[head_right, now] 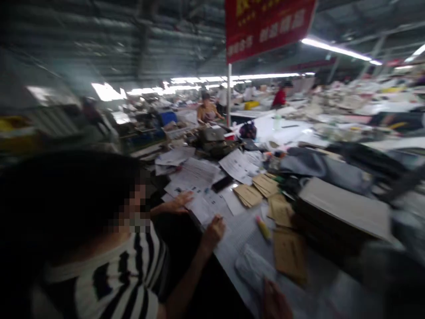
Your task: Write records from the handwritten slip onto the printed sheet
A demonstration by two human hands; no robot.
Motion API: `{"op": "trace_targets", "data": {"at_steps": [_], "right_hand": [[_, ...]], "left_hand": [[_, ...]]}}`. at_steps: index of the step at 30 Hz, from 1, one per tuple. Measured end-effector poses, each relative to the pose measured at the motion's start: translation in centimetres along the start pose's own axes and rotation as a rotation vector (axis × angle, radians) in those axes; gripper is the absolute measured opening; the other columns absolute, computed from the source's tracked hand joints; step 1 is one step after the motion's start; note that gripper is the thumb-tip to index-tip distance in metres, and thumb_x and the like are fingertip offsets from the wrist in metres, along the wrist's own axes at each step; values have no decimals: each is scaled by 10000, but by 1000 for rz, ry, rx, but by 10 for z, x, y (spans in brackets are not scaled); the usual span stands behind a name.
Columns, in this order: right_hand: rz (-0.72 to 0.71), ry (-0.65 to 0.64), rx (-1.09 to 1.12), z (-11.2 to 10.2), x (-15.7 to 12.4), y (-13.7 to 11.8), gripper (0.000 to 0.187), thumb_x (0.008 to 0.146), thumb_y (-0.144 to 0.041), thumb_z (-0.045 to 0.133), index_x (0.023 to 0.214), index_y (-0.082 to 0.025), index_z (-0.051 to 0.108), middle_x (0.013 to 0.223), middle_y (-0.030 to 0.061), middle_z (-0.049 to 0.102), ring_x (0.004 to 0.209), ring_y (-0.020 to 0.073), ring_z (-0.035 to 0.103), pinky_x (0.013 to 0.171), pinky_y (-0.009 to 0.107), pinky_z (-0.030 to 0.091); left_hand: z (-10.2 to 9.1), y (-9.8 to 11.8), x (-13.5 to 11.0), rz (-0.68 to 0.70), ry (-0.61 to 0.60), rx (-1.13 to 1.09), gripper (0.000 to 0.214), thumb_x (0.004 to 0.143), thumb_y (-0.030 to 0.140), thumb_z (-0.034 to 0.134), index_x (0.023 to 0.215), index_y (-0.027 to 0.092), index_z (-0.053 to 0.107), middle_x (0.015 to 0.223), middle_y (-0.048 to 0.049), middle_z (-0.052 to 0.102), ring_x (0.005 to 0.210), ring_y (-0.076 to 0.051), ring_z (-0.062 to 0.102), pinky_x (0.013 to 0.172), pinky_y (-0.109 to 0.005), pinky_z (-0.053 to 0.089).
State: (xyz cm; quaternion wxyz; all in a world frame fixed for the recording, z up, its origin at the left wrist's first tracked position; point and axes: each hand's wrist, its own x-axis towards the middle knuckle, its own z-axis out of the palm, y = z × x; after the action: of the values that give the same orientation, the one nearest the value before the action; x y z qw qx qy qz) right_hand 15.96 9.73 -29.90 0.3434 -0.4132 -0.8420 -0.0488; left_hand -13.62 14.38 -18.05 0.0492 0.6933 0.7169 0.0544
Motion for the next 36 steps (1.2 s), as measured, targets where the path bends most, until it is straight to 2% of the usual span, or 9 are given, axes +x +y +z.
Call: {"op": "trace_targets", "data": {"at_steps": [1, 3, 5, 7, 9, 11, 14, 25, 36], "right_hand": [[18, -24, -76, -16, -18, 6, 548, 1014, -233, 294, 1546, -240, 162, 1229, 152, 550, 1014, 253, 580, 806, 396, 528], [-14, -56, -229, -33, -32, 9, 599, 987, -145, 241, 1557, -155, 56, 1156, 175, 576, 1005, 265, 579, 788, 386, 526], [-30, -66, -300, -36, -27, 6, 593, 979, -140, 267, 1543, -95, 91, 1122, 184, 584, 963, 269, 578, 765, 377, 522], [-30, -61, -312, -35, -16, 1, 547, 970, -137, 294, 1505, -73, 198, 1113, 181, 588, 935, 265, 573, 752, 369, 516], [-31, -57, -305, -35, -9, -3, 472, 952, -117, 313, 1422, -72, 329, 1104, 174, 592, 926, 259, 568, 745, 357, 510], [-33, -62, -303, -38, -7, -5, 404, 928, -95, 338, 1322, -72, 426, 1095, 172, 595, 927, 254, 564, 747, 348, 507], [-28, -86, -307, -42, -8, -5, 381, 893, -56, 363, 1255, -79, 481, 1092, 165, 602, 940, 246, 564, 766, 341, 509], [-36, -149, -340, -46, -6, -5, 441, 826, 58, 383, 1217, -79, 535, 1108, 148, 616, 948, 238, 585, 787, 333, 550], [-19, -208, -295, -47, -4, -3, 468, 796, 57, 444, 1234, -71, 548, 1117, 141, 598, 920, 243, 575, 764, 333, 570]], "left_hand": [[20, 14, 0, 62, 21, 11, 652, 831, -87, -40, 861, -83, 611, 959, -166, 696, 1104, -171, 611, 1052, -596, 309], [47, 32, -1, 133, 60, 75, 413, 899, -80, 266, 1177, -91, 572, 1270, -262, 564, 1326, -249, 437, 1127, -445, 333], [59, 34, -3, 145, 114, 259, 345, 929, -31, 417, 1242, -70, 555, 1258, -287, 555, 1278, -329, 480, 1128, -478, 346], [61, 30, -5, 154, 159, 467, 310, 917, 9, 508, 1209, -10, 607, 1181, -241, 604, 1188, -338, 546, 1099, -470, 388], [59, 25, -8, 156, 166, 571, 323, 895, 44, 575, 1215, 38, 623, 1178, -212, 605, 1172, -336, 543, 1097, -467, 385], [58, 25, -10, 142, 154, 603, 349, 886, 61, 594, 1234, 52, 617, 1214, -213, 583, 1204, -341, 508, 1106, -473, 364], [59, 27, -10, 137, 140, 622, 342, 895, 72, 582, 1234, 56, 616, 1203, -211, 584, 1195, -338, 504, 1103, -470, 356], [60, 25, -9, 163, 145, 543, 331, 895, 35, 556, 1220, 32, 618, 1175, -220, 584, 1176, -363, 500, 1075, -482, 377], [67, 19, -6, 154, 245, 513, 270, 903, 7, 523, 1139, 24, 652, 1158, -198, 590, 1141, -345, 510, 1020, -439, 448]]}}
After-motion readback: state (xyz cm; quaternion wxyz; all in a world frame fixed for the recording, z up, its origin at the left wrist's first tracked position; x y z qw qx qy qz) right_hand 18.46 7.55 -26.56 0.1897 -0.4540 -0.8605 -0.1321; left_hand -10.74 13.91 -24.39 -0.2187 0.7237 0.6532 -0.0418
